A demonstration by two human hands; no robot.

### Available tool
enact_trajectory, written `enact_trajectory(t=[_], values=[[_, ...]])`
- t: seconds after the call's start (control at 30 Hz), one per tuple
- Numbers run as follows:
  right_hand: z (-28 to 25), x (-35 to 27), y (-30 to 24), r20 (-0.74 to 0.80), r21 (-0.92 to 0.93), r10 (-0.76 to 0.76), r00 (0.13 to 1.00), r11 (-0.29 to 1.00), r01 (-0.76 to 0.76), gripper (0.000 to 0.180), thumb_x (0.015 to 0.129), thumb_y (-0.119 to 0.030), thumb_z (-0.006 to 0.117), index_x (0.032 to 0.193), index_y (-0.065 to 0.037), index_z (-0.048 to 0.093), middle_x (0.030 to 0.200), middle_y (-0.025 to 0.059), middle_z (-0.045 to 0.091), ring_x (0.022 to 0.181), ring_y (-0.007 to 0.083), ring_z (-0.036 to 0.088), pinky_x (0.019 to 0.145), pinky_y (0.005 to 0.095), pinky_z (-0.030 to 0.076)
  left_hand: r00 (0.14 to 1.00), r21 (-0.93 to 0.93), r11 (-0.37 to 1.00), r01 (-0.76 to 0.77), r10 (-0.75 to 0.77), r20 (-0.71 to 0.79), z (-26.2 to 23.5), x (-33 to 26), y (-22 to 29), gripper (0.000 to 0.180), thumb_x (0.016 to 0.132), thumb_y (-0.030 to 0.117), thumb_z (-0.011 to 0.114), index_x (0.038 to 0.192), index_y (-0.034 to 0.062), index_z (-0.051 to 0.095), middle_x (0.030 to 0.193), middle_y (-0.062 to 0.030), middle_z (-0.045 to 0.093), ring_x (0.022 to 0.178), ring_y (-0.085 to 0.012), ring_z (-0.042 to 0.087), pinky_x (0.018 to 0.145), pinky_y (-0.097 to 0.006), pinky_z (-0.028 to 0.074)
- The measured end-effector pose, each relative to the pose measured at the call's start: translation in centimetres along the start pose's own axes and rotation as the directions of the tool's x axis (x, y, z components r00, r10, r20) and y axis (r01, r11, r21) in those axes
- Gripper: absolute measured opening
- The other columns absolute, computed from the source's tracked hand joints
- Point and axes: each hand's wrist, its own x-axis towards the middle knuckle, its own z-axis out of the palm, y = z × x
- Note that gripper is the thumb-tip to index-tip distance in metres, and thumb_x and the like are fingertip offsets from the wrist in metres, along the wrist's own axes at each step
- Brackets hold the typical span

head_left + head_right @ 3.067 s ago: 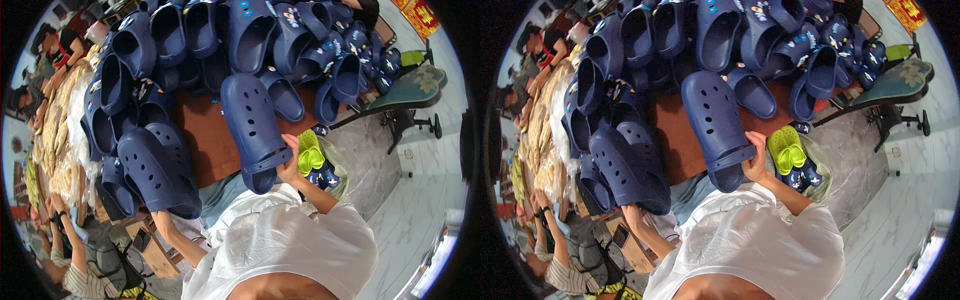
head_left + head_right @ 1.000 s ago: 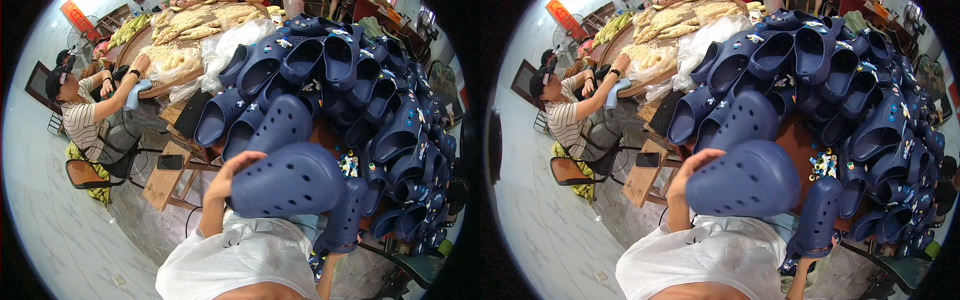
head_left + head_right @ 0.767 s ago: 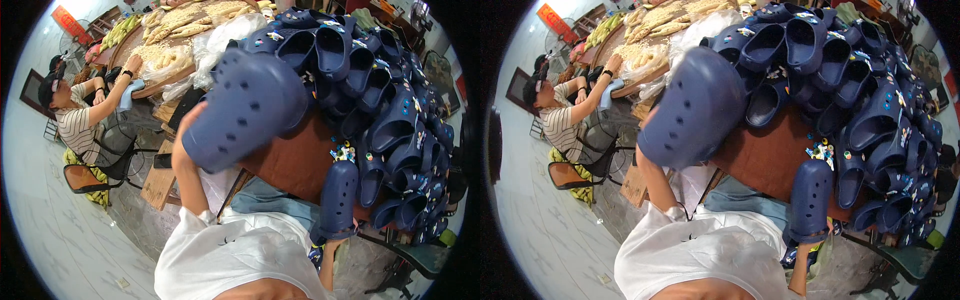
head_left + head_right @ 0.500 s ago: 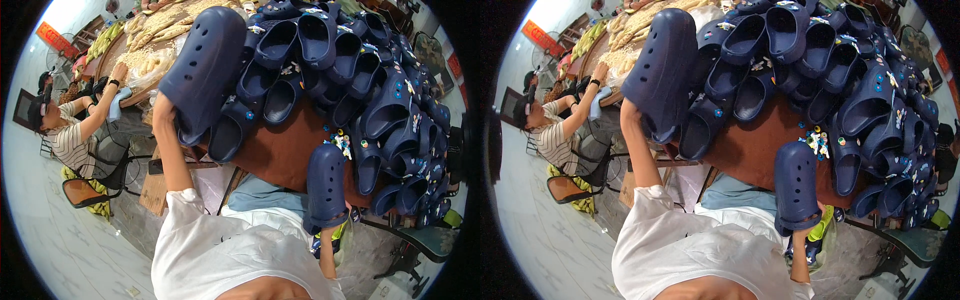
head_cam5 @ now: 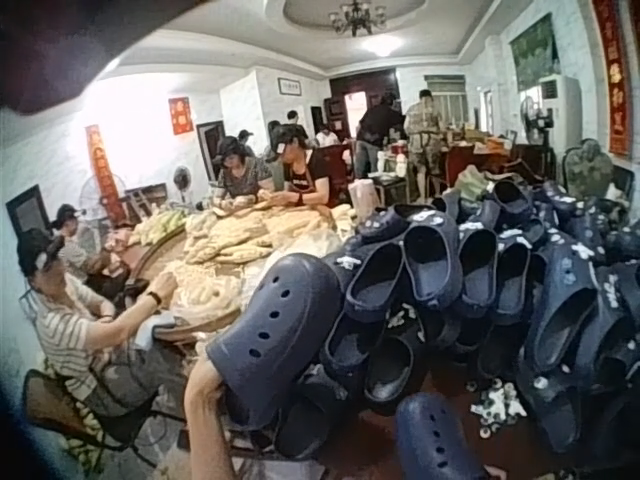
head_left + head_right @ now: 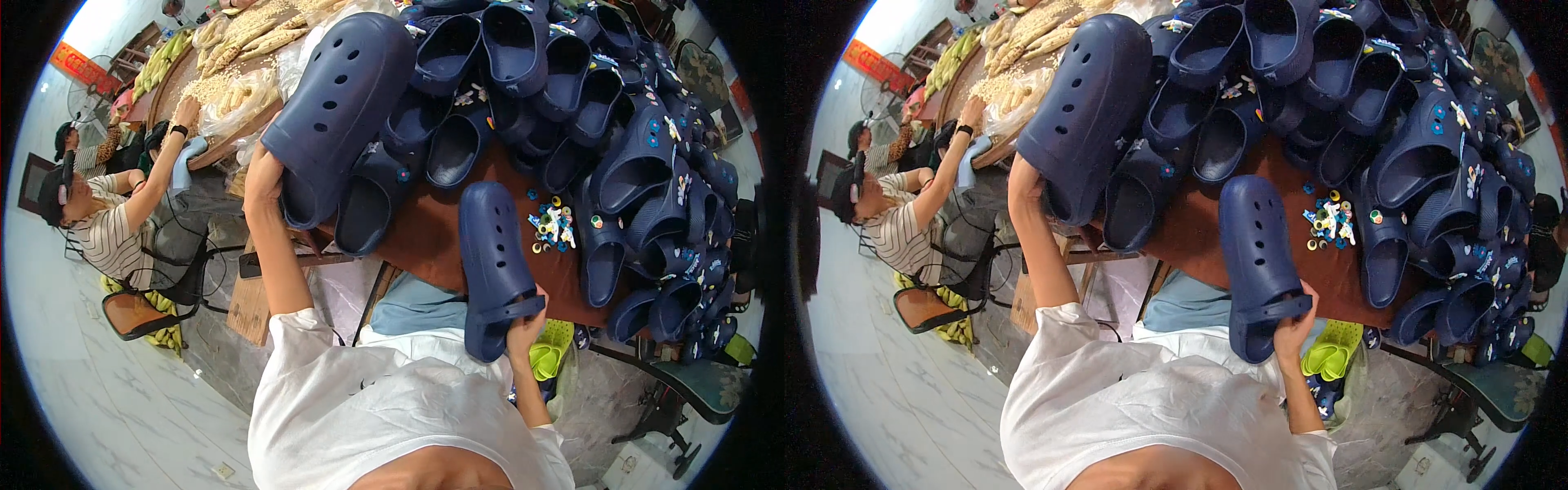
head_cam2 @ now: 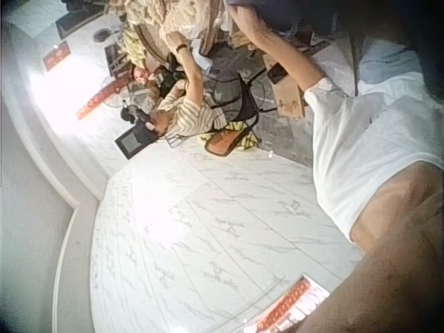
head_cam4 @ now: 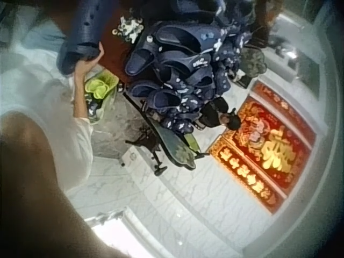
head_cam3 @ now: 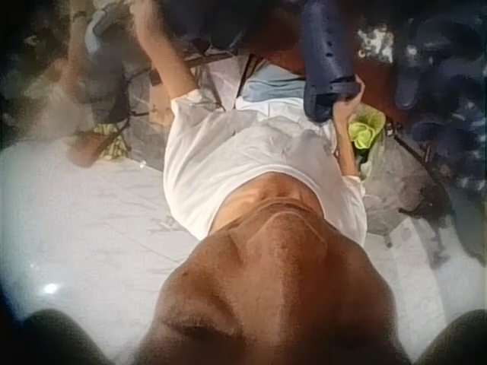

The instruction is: Decorating blue clog shoes by pushing various plastic charms into the holes on the top of the shoes.

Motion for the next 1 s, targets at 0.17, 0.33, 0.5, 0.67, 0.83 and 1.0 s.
enact_trajectory(t=[0.17, 0.33, 0.5, 0.67, 0.83, 1.0], values=[[1.8, 1.1, 0.4, 0.003, -0.007, -0.093, 0.996, 0.996, 0.093, 0.032, 0.1, -0.014, 0.057, 0.126, 0.003, 0.049, 0.122, 0.0126, 0.054, 0.114, 0.0222, 0.053, 0.104, 0.0336, 0.037, 0.998, 0.011, 0.998, -0.055, 0.056, -0.035, 0.0, -3.8, 0.8, 0.04, 0.094, 0.006, 0.054, 0.133, -0.0018, 0.056, 0.124, -0.0076, 0.062, 0.112, -0.0158, 0.058, 0.097, -0.029, 0.046], [3.8, 2.0, -0.5, -0.062, -0.046, -0.085, 0.994, 0.996, 0.082, 0.031, 0.1, -0.011, 0.056, 0.126, 0.003, 0.048, 0.119, 0.0124, 0.054, 0.111, 0.0222, 0.053, 0.102, 0.0342, 0.038, 0.997, 0.117, 0.991, -0.07, 0.066, 0.033, 2.2, -8.8, 0.2, 0.04, 0.09, 0.006, 0.056, 0.13, 0.0002, 0.057, 0.118, -0.0046, 0.061, 0.108, -0.0125, 0.057, 0.097, -0.025, 0.043], [4.0, 2.2, 2.1, -0.093, 0.069, 0.009, 0.996, 0.998, -0.002, 0.028, 0.098, -0.007, 0.056, 0.123, 0.002, 0.049, 0.117, 0.0121, 0.054, 0.108, 0.0206, 0.053, 0.099, 0.0326, 0.04, 0.965, 0.016, 0.999, 0.039, -0.041, 0.258, 1.8, -10.6, -5.0, 0.049, 0.085, 0.004, 0.063, 0.133, -0.0009, 0.054, 0.115, -0.005, 0.062, 0.106, -0.0115, 0.058, 0.095, -0.025, 0.044], [4.6, 2.2, 1.9, -0.082, 0.054, -0.004, 0.997, 0.999, 0.008, 0.03, 0.095, -0.006, 0.058, 0.122, 0.002, 0.05, 0.117, 0.0115, 0.053, 0.107, 0.0198, 0.053, 0.095, 0.0308, 0.043, 0.954, 0.061, 0.997, 0.044, -0.06, 0.293, 3.2, -11.0, -3.7, 0.048, 0.086, 0.004, 0.062, 0.133, -0.0011, 0.054, 0.114, -0.0057, 0.062, 0.106, -0.0118, 0.058, 0.094, -0.025, 0.044], [4.6, 2.0, 3.5, -0.098, 0.041, -0.027, 0.995, 0.999, 0.031, 0.03, 0.093, -0.005, 0.06, 0.121, 0.002, 0.052, 0.116, 0.0108, 0.052, 0.107, 0.0202, 0.053, 0.093, 0.0318, 0.044, 0.987, 0.18, 0.97, -0.162, 0.159, 0.032, 6.0, -6.7, 1.6, 0.049, 0.088, -0.005, 0.048, 0.137, -0.0043, 0.048, 0.132, -0.0131, 0.057, 0.121, -0.0204, 0.052, 0.105, -0.032, 0.039], [4.5, 1.8, 3.7, -0.114, 0.062, 0.017, 0.993, 0.998, -0.01, 0.03, 0.092, -0.004, 0.061, 0.121, 0.001, 0.053, 0.114, 0.0097, 0.052, 0.104, 0.019, 0.053, 0.091, 0.0314, 0.044, 0.91, 0.322, 0.853, -0.412, 0.405, 0.09, 8.8, 4.8, 3.2, 0.045, 0.084, -0.005, 0.053, 0.129, -0.0007, 0.051, 0.117, -0.0152, 0.062, 0.112, -0.0246, 0.057, 0.1, -0.034, 0.041]])
